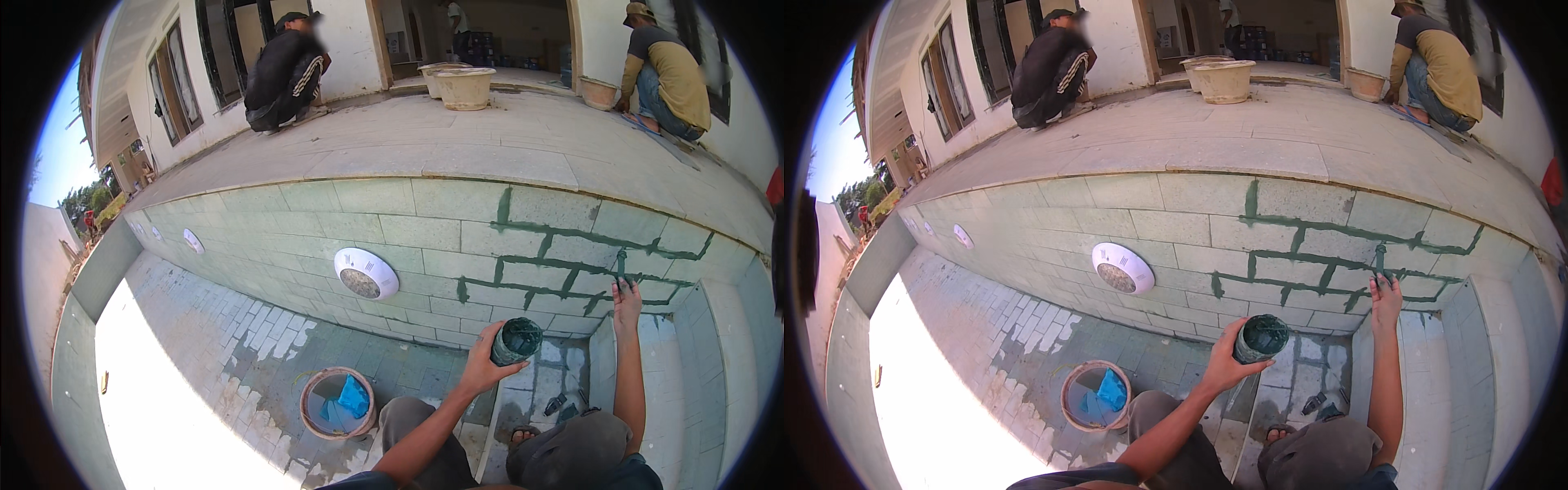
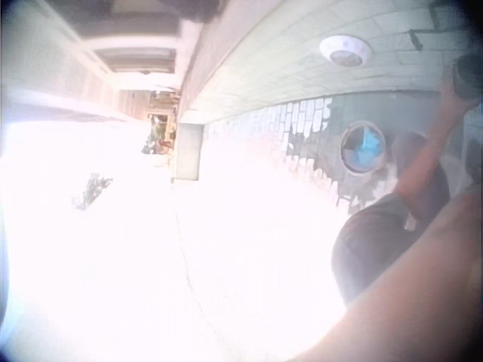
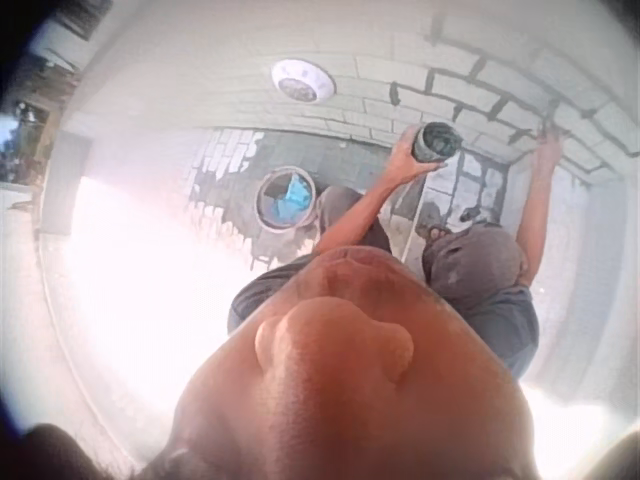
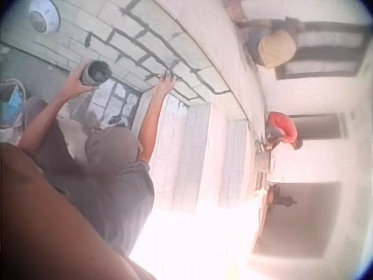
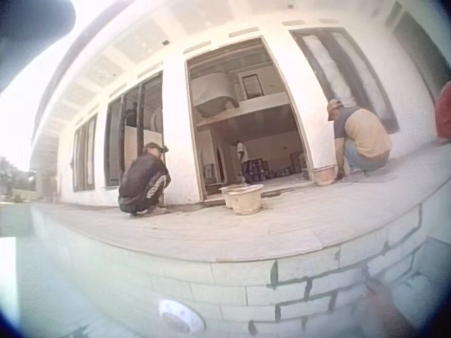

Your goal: The person applies grout to the joints between wall tiles using a small tool, repeatedly dipping the tool into a container of green grout and spreading it along the horizontal and vertical tile lines.

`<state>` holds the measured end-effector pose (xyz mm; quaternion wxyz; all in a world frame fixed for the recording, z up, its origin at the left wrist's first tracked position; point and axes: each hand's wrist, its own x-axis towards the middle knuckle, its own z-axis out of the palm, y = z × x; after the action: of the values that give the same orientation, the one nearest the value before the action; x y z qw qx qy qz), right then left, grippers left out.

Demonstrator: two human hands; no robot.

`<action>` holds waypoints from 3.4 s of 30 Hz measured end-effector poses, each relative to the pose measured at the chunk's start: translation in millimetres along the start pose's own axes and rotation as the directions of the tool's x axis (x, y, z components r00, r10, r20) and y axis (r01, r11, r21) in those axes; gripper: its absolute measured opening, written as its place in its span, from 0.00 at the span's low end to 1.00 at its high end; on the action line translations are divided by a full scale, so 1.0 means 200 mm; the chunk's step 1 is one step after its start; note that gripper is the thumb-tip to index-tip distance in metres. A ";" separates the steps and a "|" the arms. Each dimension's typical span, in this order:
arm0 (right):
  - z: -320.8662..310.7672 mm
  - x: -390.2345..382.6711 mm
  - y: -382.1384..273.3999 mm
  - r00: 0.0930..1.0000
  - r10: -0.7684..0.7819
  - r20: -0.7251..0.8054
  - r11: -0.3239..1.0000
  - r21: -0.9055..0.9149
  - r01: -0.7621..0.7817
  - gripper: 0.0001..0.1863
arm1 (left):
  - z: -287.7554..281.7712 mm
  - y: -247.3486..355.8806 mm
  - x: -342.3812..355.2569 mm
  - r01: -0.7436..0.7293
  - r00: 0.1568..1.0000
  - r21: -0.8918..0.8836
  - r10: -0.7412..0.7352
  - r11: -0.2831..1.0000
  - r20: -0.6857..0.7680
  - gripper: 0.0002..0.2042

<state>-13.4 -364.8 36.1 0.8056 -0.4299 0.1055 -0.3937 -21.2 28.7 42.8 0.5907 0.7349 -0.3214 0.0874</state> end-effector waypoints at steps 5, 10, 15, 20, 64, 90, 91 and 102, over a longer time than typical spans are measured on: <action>-0.03 -0.02 0.06 0.995 0.095 0.023 0.983 0.154 -0.097 0.10 | -0.03 -0.02 -0.02 0.009 1.000 -0.009 -0.009 1.000 -0.010 0.41; -0.09 -0.03 0.07 0.993 0.082 0.084 0.974 0.203 -0.097 0.09 | 0.01 -0.04 -0.03 0.002 1.000 0.021 -0.001 1.000 -0.030 0.42; -0.10 -0.04 0.06 0.995 0.043 0.091 0.972 0.226 -0.063 0.10 | 0.02 -0.05 -0.02 -0.019 1.000 0.010 0.019 1.000 -0.025 0.42; -0.05 -0.12 0.05 0.984 0.071 0.163 0.959 0.260 -0.113 0.10 | -0.01 -0.03 -0.03 -0.013 1.000 -0.001 0.013 1.000 -0.023 0.42; 0.14 -0.03 -0.09 0.788 -0.454 0.415 -0.062 -0.897 0.437 0.12 | 0.06 -0.10 -0.01 0.034 0.999 -0.059 -0.034 0.998 0.001 0.42; 0.29 0.04 -0.26 0.774 -0.534 0.339 0.191 -0.844 0.501 0.16 | 0.09 -0.12 -0.02 0.056 0.998 -0.052 -0.055 0.997 0.019 0.42; 0.29 0.04 -0.27 0.786 -0.525 0.327 0.196 -0.852 0.486 0.16 | 0.09 -0.12 -0.02 0.062 0.998 -0.063 -0.061 0.996 0.021 0.42; 0.33 0.06 -0.22 0.822 -0.528 0.213 0.447 -0.753 0.482 0.15 | 0.09 -0.13 -0.02 0.067 0.997 -0.064 -0.065 0.996 0.029 0.42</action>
<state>4.8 -347.5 113.0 0.3788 -0.7360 0.1540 -0.5395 -14.3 16.7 14.6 0.6125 0.7267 -0.3074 0.0475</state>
